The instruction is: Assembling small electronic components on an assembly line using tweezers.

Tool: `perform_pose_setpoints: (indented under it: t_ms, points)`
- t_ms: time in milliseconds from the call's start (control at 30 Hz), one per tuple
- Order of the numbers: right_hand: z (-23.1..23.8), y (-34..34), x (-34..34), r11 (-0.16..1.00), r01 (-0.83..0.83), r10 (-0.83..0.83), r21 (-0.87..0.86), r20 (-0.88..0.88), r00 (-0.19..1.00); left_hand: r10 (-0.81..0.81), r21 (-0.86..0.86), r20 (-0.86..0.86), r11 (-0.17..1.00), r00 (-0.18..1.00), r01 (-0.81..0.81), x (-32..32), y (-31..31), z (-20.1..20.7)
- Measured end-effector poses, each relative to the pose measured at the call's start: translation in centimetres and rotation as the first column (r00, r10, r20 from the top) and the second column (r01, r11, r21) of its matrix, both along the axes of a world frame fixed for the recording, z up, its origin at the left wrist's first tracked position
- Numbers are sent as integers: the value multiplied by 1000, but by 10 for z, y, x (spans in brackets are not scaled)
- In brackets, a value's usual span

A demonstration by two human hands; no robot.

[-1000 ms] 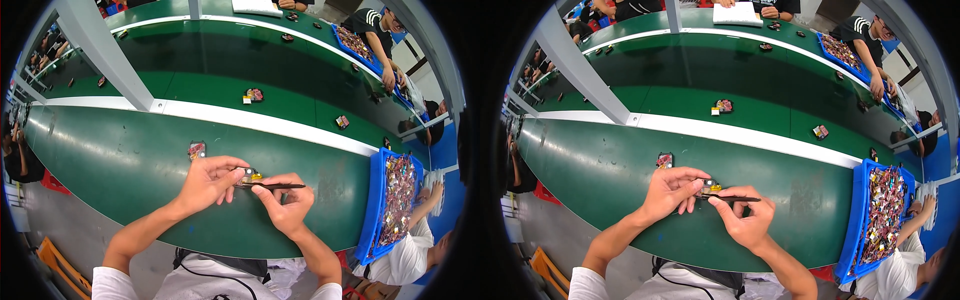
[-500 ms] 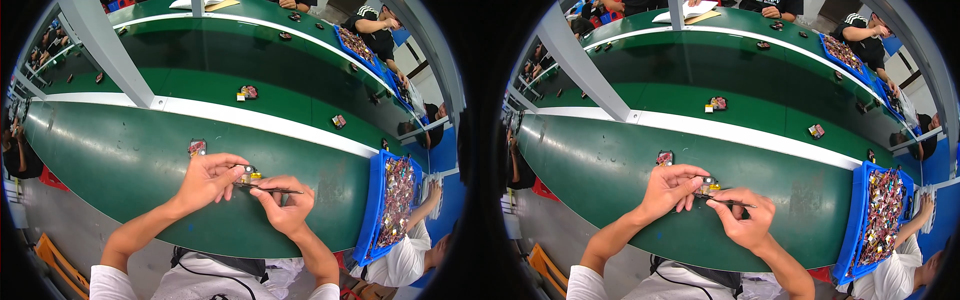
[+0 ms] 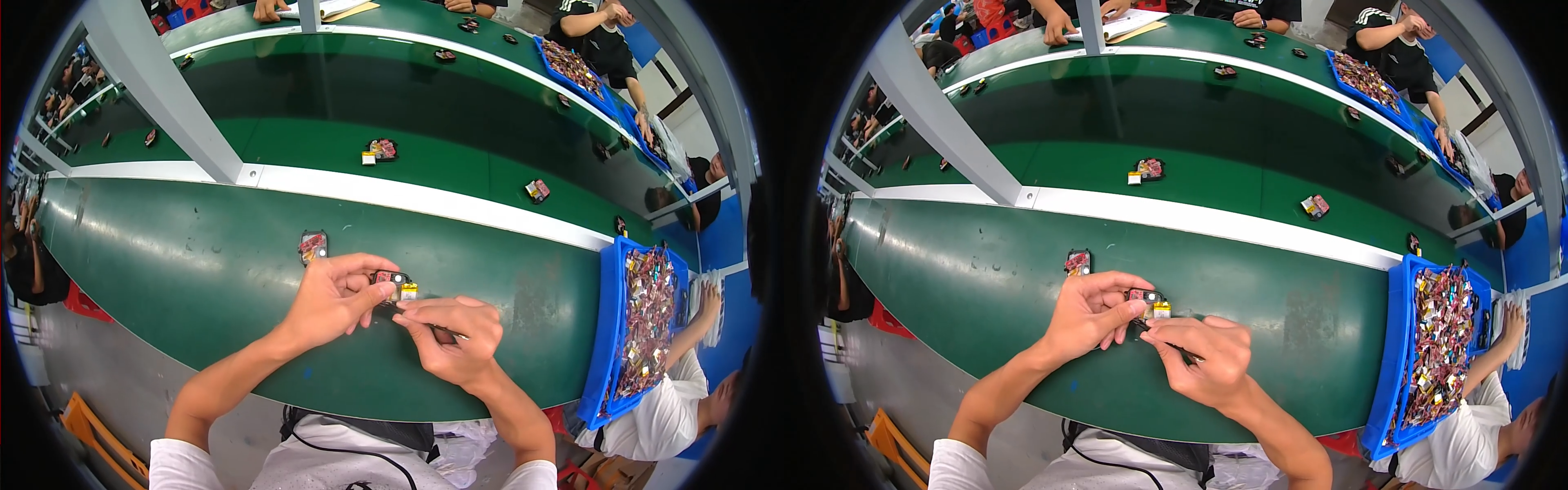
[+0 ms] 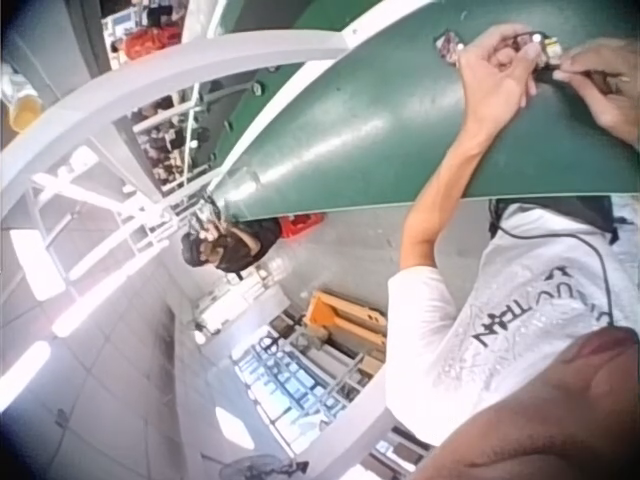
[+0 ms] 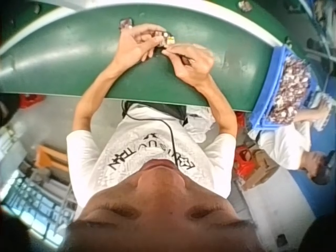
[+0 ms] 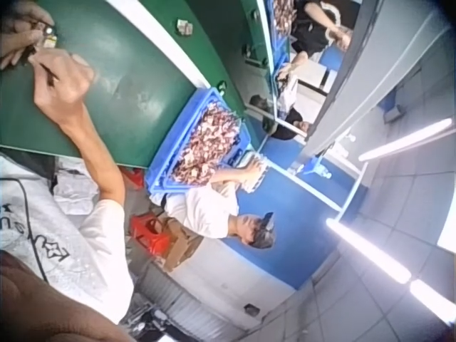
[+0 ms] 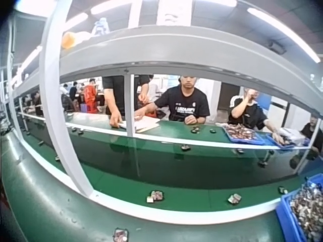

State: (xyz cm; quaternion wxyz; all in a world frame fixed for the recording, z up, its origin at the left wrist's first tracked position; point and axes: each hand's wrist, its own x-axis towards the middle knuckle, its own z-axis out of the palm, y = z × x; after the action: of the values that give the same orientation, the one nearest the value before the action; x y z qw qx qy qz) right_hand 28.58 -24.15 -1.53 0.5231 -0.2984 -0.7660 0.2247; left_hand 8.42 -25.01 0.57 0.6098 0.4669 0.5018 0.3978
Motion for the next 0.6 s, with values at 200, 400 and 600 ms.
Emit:
perform_pose_setpoints:
  t_ms: [200, 400, 600]
  points:
    - [4, 3, 8, 999, -11, 11, 38, 7, 1000, 15, -19, -15, 1000, 1000, -15, 10, 0, 2]
    - [3, 1, 12, 999, -14, 15, 32, -22, 1000, 34, -3, 65, 999, 997, -34, 14, 1, 4]
    - [7, -3, 14, 999, -21, 21, 28, -17, 1000, 22, -8, 47, 1000, 999, -22, 16, -2, -1]
